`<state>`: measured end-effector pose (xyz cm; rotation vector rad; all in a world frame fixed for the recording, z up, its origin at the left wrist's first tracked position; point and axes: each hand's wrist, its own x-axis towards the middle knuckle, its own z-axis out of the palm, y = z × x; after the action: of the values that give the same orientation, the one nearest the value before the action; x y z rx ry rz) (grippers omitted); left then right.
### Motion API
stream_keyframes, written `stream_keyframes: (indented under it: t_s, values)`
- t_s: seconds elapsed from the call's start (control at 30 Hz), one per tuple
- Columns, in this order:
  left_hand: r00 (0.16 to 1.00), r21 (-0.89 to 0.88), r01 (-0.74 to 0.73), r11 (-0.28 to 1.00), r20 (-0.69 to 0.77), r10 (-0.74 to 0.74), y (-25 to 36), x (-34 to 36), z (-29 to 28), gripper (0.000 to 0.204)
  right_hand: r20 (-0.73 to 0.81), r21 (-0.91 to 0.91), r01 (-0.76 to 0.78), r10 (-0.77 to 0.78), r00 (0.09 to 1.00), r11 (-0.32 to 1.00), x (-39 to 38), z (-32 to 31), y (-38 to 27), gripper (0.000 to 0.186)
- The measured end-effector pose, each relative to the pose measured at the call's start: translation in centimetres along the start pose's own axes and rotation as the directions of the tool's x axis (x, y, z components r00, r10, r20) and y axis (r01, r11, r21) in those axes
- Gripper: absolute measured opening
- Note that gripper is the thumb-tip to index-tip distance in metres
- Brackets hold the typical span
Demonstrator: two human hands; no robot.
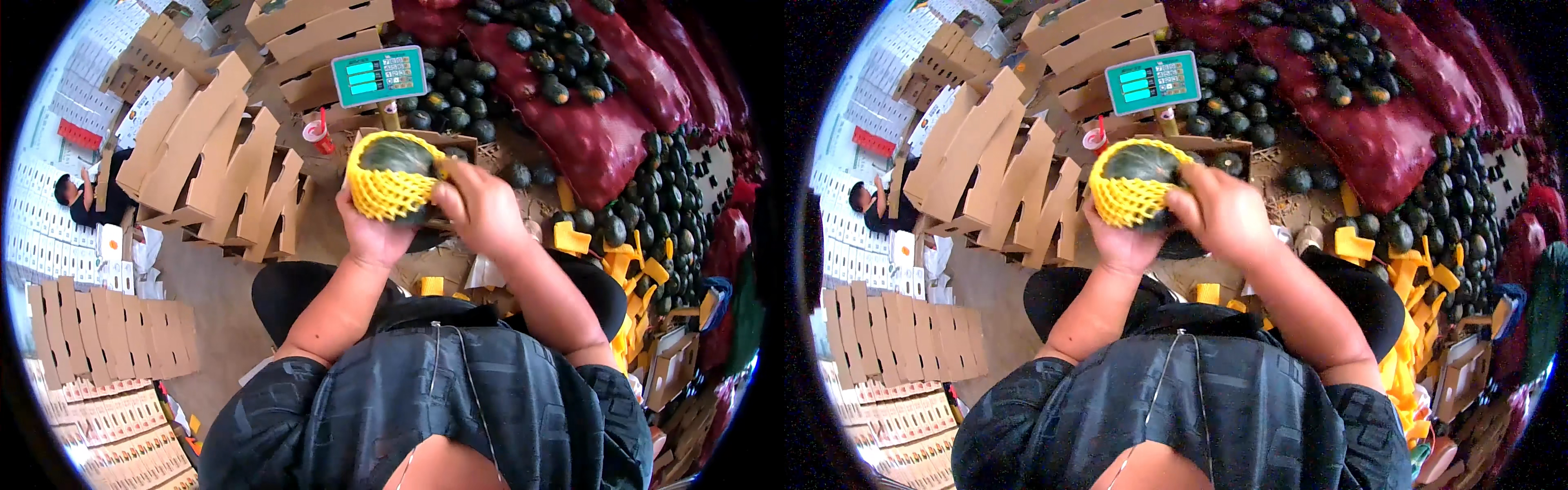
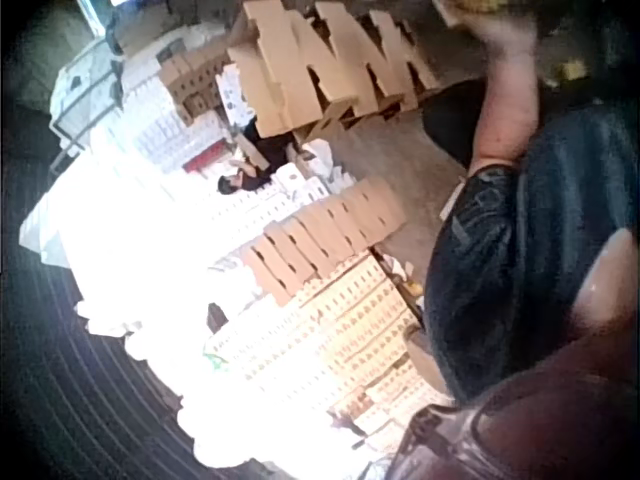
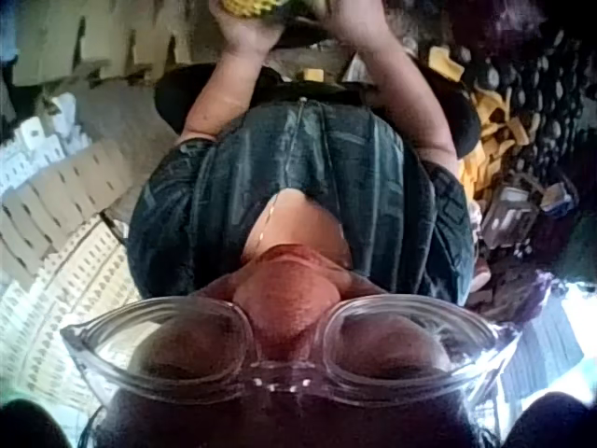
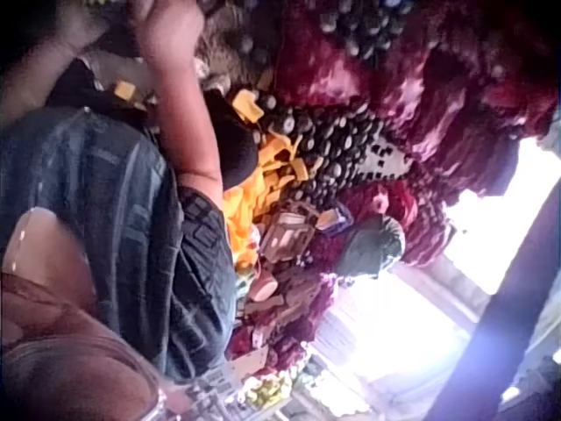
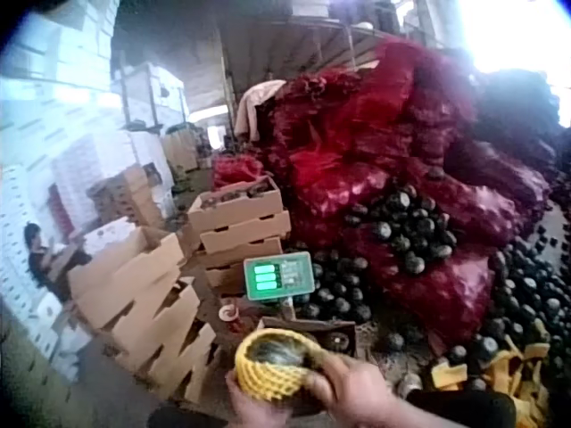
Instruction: The person trims squashes using shears, wraps them in foam netting sleeves, and packs the wrapped squashes into cardboard boxes.
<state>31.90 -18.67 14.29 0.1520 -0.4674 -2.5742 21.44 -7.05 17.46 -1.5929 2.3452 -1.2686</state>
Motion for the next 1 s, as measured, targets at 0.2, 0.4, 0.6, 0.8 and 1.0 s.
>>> stream_keyframes:
  t_s: [0.2,0.4,0.6,0.8,1.0]
  values:
    - [0.993,0.017,-0.118,0.993,-0.012,0.118,1.2,0.1,1.6,0.055,-0.158,0.060,0.349,-0.336,0.928,0.935,-2.1,2.0,0.1,0.039]
    - [0.961,0.077,0.212,0.974,0.166,-0.222,2.7,-0.4,-3.1,0.046,0.153,0.984,-0.177,0.505,0.849,0.000,-0.5,5.9,2.8,0.039]
    - [0.957,0.385,0.188,0.904,-0.278,-0.081,0.1,1.3,-5.3,0.039,0.079,0.891,-0.270,0.461,0.884,0.364,-1.9,7.1,4.2,0.034]
    - [0.964,0.404,0.165,0.900,-0.258,-0.060,-1.0,1.9,-7.8,0.036,0.201,0.925,-0.336,0.526,0.827,0.175,-1.0,8.0,6.9,0.031]
    - [0.956,0.398,0.222,0.890,-0.269,-0.118,-2.8,1.9,-10.7,0.051,0.335,0.831,-0.509,0.529,0.780,0.223,-3.6,10.6,11.2,0.061]
